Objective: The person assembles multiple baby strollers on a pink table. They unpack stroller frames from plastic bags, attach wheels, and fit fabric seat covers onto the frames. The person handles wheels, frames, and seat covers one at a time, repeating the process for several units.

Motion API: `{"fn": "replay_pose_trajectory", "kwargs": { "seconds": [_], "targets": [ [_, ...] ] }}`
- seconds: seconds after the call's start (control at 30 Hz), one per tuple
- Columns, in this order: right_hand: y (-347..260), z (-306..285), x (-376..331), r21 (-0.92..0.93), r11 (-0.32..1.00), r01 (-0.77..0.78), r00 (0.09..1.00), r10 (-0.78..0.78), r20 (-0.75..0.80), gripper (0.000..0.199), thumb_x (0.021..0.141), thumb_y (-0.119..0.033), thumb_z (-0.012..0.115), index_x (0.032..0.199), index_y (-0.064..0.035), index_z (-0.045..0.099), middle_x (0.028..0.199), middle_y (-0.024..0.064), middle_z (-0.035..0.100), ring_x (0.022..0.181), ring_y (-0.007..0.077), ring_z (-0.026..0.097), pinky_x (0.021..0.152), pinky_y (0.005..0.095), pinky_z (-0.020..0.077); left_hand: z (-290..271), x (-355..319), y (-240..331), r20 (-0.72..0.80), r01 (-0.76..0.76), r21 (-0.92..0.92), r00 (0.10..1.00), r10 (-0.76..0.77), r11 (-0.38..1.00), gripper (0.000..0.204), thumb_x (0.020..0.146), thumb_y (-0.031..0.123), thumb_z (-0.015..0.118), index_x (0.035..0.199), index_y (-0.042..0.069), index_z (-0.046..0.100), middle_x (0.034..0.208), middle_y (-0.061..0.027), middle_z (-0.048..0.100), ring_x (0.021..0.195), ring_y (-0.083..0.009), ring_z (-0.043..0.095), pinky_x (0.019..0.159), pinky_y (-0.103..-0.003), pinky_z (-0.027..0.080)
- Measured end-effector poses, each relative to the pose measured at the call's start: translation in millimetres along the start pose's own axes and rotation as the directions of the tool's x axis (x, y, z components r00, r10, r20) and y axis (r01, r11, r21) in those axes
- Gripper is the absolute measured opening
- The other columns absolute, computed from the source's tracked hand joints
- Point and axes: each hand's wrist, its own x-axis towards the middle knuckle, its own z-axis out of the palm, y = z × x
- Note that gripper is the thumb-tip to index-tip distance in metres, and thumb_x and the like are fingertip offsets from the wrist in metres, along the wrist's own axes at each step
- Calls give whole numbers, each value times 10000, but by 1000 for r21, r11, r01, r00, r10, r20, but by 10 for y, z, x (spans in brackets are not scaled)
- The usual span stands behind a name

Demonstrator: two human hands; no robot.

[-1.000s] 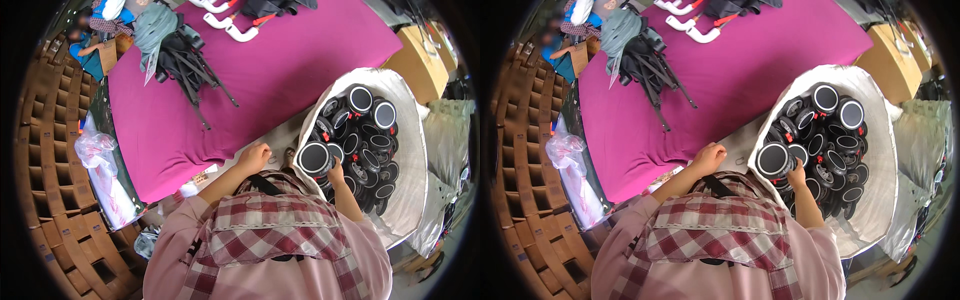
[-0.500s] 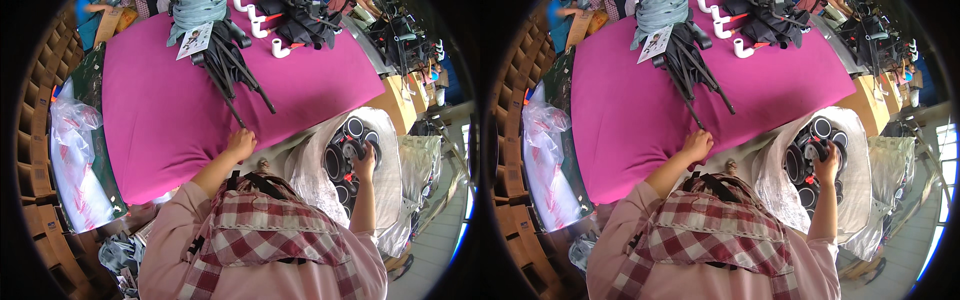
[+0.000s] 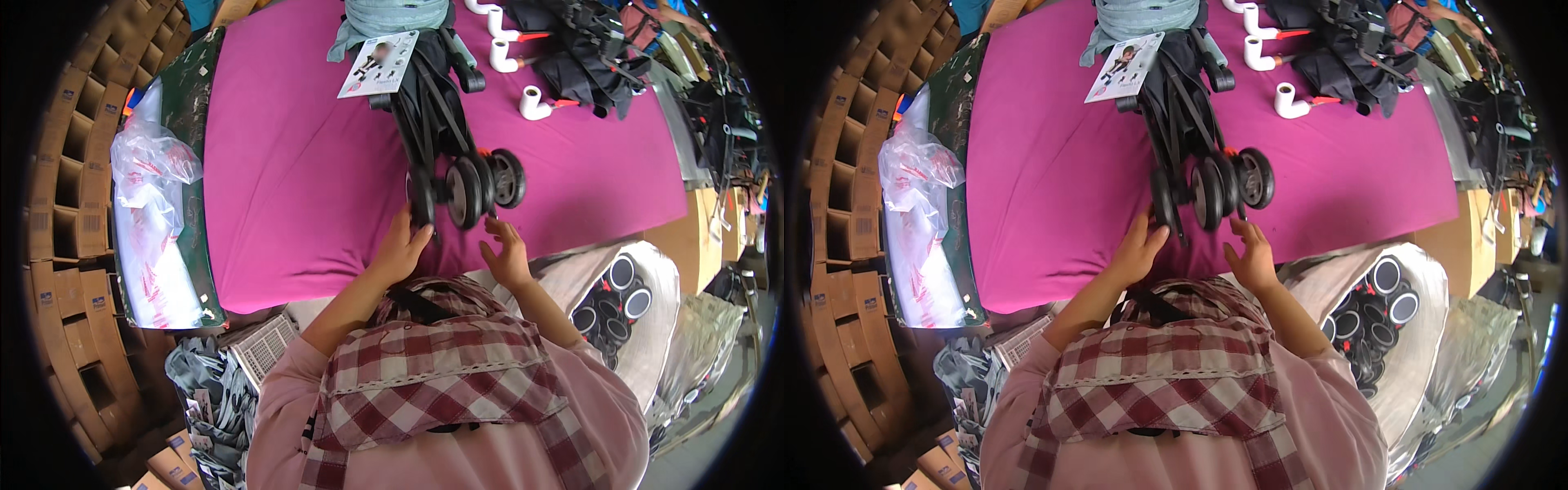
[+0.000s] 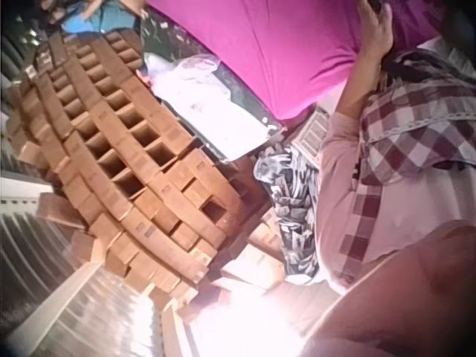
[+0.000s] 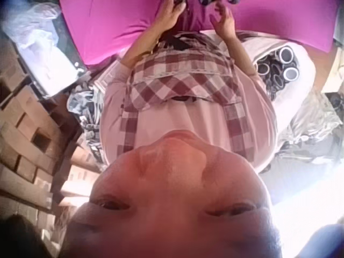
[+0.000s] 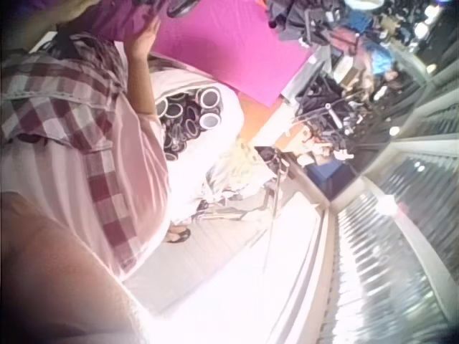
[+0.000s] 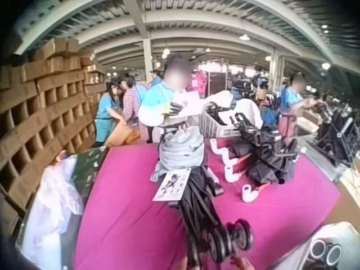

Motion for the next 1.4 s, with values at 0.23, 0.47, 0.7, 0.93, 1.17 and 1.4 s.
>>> {"fn": "replay_pose_trajectory", "kwargs": {
  "seconds": [0.23,0.47,0.7,0.93,1.17,1.4],
  "targets": [
    [892,-523,761,-97,953,-286,909,238,-341,455,893,-304,681,1195,15,564,1147,219,605,1074,327,583,950,414,449,251,100,-244,-68,248,130,968,-241,960,735,976,387,527,1456,-96,250,1416,-342,370,1340,-447,371,1116,-431,314],
    [683,-290,1147,103,893,-438,894,421,151,472,883,-412,680,1022,38,651,771,113,654,759,161,601,726,334,495,31,51,-120,18,219,154,974,-224,964,854,899,342,670,1483,-76,208,1470,-314,321,1380,-395,352,1141,-404,295],
    [454,-50,1037,16,813,-582,790,560,250,471,872,-427,686,988,29,701,790,96,683,759,147,628,692,340,501,-417,4,-219,50,138,127,988,-146,982,866,850,282,728,1481,-49,235,1465,-287,362,1378,-385,369,1140,-405,301],
    [-665,1306,550,-131,856,-500,739,501,450,478,796,-402,706,1001,29,700,837,184,704,800,279,692,756,407,528,-2006,-590,-729,-190,290,86,944,-270,953,780,802,61,656,1476,11,266,1381,-282,442,1301,-405,443,1084,-412,367],
    [-1837,1436,548,-68,919,-389,891,393,227,375,740,-316,706,900,22,675,726,199,675,688,310,688,663,426,525,-2565,-543,20,-370,-82,330,905,209,940,732,742,-72,537,1447,16,361,1362,-229,497,1257,-355,508,1043,-386,409],
    [-1258,1664,-186,-307,891,-334,792,442,421,445,843,-418,670,964,8,633,820,220,682,818,403,671,742,491,527,-2282,-922,-665,-277,35,292,959,50,956,785,720,-88,550,1462,-3,312,1474,-250,367,1377,-413,353,1152,-429,294]
  ]
}}
